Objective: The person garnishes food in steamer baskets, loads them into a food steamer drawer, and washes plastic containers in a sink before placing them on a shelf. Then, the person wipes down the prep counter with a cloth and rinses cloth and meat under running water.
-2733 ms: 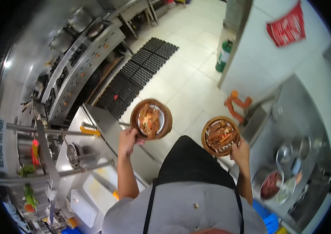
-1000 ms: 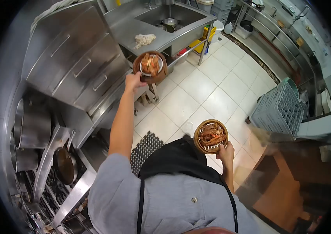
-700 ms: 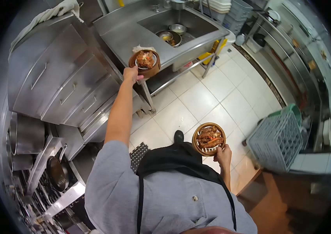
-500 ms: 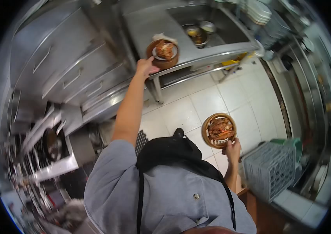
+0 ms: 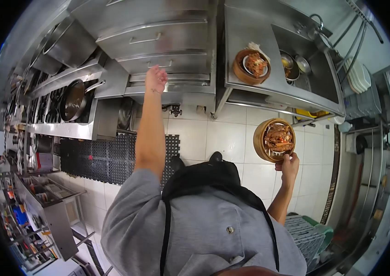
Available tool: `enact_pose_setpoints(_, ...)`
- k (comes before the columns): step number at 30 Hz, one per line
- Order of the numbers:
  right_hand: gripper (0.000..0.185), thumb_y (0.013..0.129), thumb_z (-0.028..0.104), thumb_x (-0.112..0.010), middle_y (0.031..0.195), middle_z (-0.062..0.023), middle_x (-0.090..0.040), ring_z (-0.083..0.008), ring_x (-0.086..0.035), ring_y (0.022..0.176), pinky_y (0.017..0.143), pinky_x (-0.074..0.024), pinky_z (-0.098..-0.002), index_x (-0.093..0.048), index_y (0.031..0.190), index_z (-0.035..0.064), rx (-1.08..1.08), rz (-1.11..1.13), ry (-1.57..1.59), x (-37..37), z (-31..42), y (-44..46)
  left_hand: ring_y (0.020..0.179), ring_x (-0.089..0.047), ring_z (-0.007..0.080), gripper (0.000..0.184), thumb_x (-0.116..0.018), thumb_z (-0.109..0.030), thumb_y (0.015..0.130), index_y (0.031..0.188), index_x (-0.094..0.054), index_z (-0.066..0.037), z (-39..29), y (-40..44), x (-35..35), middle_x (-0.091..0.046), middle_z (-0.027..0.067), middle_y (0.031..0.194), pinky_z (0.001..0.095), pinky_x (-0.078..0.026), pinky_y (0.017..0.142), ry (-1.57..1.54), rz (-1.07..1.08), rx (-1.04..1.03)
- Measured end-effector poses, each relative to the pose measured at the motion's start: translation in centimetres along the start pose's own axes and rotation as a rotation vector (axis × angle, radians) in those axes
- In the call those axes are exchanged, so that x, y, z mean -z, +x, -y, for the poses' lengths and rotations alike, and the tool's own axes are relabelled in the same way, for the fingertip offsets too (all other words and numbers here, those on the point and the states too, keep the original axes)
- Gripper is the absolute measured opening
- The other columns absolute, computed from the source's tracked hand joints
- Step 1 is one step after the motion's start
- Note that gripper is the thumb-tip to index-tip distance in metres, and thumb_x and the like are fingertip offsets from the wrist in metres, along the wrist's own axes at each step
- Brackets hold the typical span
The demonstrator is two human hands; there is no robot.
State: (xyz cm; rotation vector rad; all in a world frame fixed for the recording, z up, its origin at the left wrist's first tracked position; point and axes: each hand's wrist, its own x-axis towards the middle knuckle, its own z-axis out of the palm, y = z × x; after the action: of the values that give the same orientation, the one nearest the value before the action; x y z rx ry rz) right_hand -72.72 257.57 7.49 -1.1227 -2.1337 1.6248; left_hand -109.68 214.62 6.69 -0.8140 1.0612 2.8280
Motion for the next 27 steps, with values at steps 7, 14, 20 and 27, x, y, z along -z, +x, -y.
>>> enact_pose_setpoints(7,0.026,0.083,0.012,-0.047,0.062,-0.0155,-0.061,-0.0194,-0.058,0.042,0.037,-0.0498,-0.0282,-0.049,0.098,-0.0099,0.050,0.188,-0.047,-4.4,4.2,-1.7,0.083,-0.056,0.0181,0.025,-0.059,-0.017,0.087,0.107,-0.054,-0.003,-7.8,-4.7,-6.6,-0.060,0.0074,0.097,0.0333,-0.045,0.065,-0.151,0.530,-0.317)
enact_pose_setpoints(14,0.029,0.085,0.011,-0.045,0.060,-0.0160,-0.060,-0.0196,-0.058,0.042,0.036,-0.0503,-0.0291,-0.049,0.104,-0.0104,0.105,0.222,-0.037,-7.5,5.8,-3.6,0.075,-0.044,0.0180,0.021,-0.057,-0.021,0.083,0.099,-0.050,-0.010,-1.2,6.1,0.8,-0.049,0.0052,0.088,0.0374,-0.041,0.069,0.210,0.100,0.052)
enact_pose_setpoints(20,0.025,0.086,0.011,-0.046,0.058,-0.0154,-0.058,-0.0202,-0.057,0.041,0.035,-0.0489,-0.0294,-0.051,0.100,-0.0085,0.117,0.240,-0.042,-8.2,7.3,-4.3,0.075,-0.033,0.0135,0.024,-0.056,-0.027,0.085,0.104,-0.047,-0.016,1.2,2.3,2.0,-0.045,-0.0052,0.098,0.0355,-0.031,0.077,-0.029,0.283,0.140)
enact_pose_setpoints(27,0.035,0.088,0.013,-0.047,0.062,-0.0120,-0.059,-0.0170,-0.057,0.042,0.036,-0.0479,-0.0291,-0.050,0.118,-0.0068,0.310,0.405,-0.071,-12.7,14.7,-3.0,0.077,-0.057,0.0166,0.013,-0.049,-0.019,0.098,0.104,-0.051,-0.007,4.8,-8.6,13.0,-0.063,0.0088,0.093,0.0324,-0.048,0.074,-0.057,0.187,-0.153)
